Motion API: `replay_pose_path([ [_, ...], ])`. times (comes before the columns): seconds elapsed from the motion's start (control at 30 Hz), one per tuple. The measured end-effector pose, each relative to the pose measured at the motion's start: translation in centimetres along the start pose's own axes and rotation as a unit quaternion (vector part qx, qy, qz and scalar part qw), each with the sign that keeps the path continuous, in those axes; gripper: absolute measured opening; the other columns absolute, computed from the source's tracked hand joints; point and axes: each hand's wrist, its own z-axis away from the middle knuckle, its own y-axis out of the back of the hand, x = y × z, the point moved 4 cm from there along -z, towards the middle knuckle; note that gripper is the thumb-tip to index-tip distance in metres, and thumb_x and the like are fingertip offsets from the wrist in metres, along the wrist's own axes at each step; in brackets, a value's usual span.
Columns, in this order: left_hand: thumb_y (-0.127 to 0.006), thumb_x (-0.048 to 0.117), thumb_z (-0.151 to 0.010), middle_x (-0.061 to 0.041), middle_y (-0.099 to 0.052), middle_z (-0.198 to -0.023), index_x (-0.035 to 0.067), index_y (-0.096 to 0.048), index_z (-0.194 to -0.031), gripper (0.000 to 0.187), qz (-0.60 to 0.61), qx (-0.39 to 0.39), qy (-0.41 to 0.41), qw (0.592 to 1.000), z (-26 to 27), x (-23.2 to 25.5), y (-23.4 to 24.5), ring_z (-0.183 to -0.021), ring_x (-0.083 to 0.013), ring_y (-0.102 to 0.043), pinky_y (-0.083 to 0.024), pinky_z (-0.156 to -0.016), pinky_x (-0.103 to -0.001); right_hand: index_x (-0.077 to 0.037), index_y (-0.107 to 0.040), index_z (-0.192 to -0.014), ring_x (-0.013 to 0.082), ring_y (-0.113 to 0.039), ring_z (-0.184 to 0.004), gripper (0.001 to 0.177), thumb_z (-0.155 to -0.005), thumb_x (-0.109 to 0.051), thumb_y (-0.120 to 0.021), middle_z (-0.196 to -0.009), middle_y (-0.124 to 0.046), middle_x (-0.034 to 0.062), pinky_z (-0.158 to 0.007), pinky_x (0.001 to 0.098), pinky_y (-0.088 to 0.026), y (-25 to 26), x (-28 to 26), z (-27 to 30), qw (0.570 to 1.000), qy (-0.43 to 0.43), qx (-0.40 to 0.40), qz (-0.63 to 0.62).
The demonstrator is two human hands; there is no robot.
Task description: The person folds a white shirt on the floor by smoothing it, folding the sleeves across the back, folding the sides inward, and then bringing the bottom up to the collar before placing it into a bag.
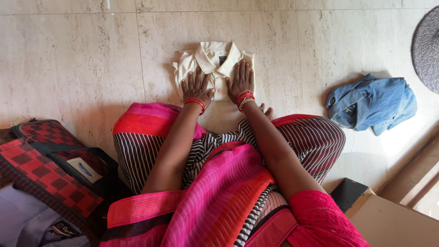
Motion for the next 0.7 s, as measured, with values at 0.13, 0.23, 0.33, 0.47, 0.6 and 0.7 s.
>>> replay_pose_path([
  [0.13,-0.035,0.062,-0.102,-0.002,0.016,-0.173,0.032,-0.005,-0.166,0.077,0.039,-0.009,-0.002,0.999,-0.7,-0.3,-0.3,-0.158,-0.0341,0.015,0.007,-0.124,-0.059,0.004,-0.019,-0.162,0.0410,-0.002,-0.159,0.079,-0.105,-0.049,-0.031,-0.171,-0.007,0.0233,-0.127,0.0557,0.000,0.5,0.7,-0.1,0.998,-0.026,-0.017,0.061],
  [0.23,-0.030,0.067,-0.104,-0.002,0.017,-0.173,0.032,-0.008,-0.165,0.074,0.111,-0.052,0.008,0.992,-1.3,-0.6,-0.4,-0.159,-0.0348,0.018,0.009,-0.126,-0.060,0.003,-0.021,-0.162,0.0407,-0.003,-0.160,0.075,-0.105,-0.044,-0.033,-0.171,-0.008,0.0240,-0.129,0.0547,-0.002,-1.1,-1.5,1.0,0.996,0.025,-0.033,0.085],
  [0.33,-0.042,0.067,-0.097,-0.006,0.018,-0.172,0.028,-0.007,-0.167,0.087,0.048,-0.024,-0.012,0.999,-1.1,-0.5,-1.0,-0.157,-0.0385,0.017,0.007,-0.122,-0.062,0.002,-0.021,-0.162,0.0388,-0.005,-0.162,0.075,-0.101,-0.040,-0.034,-0.171,-0.009,0.0231,-0.131,0.0524,-0.004,-1.6,-1.7,1.1,0.995,0.060,-0.050,0.062],
  [0.47,-0.044,0.065,-0.098,-0.006,0.020,-0.171,0.028,-0.006,-0.167,0.087,0.035,-0.006,-0.018,0.999,-1.2,-0.6,-1.7,-0.157,-0.0395,0.018,0.006,-0.122,-0.064,0.001,-0.018,-0.164,0.0369,-0.005,-0.160,0.078,-0.101,-0.043,-0.032,-0.173,-0.008,0.0201,-0.129,0.0533,-0.005,-0.2,0.7,-1.4,0.999,0.004,-0.008,0.041],
  [0.6,-0.044,0.065,-0.098,-0.006,0.022,-0.171,0.030,-0.003,-0.167,0.087,0.026,-0.024,-0.013,0.999,-1.0,-0.5,-1.4,-0.157,-0.0390,0.019,0.006,-0.123,-0.064,0.002,-0.016,-0.164,0.0393,-0.002,-0.159,0.083,-0.104,-0.055,-0.031,-0.172,-0.005,0.0214,-0.127,0.0550,-0.003,1.5,2.8,-2.6,0.998,-0.055,-0.014,0.030],
  [0.7,-0.041,0.065,-0.099,-0.005,0.025,-0.170,0.030,0.000,-0.166,0.086,0.017,-0.035,-0.009,0.999,-0.9,-0.2,-0.9,-0.156,-0.0382,0.021,0.008,-0.122,-0.063,0.002,-0.016,-0.164,0.0404,-0.001,-0.159,0.087,-0.105,-0.060,-0.031,-0.172,-0.004,0.0216,-0.128,0.0549,-0.001,2.3,2.5,-2.5,0.997,-0.076,0.004,0.028],
])
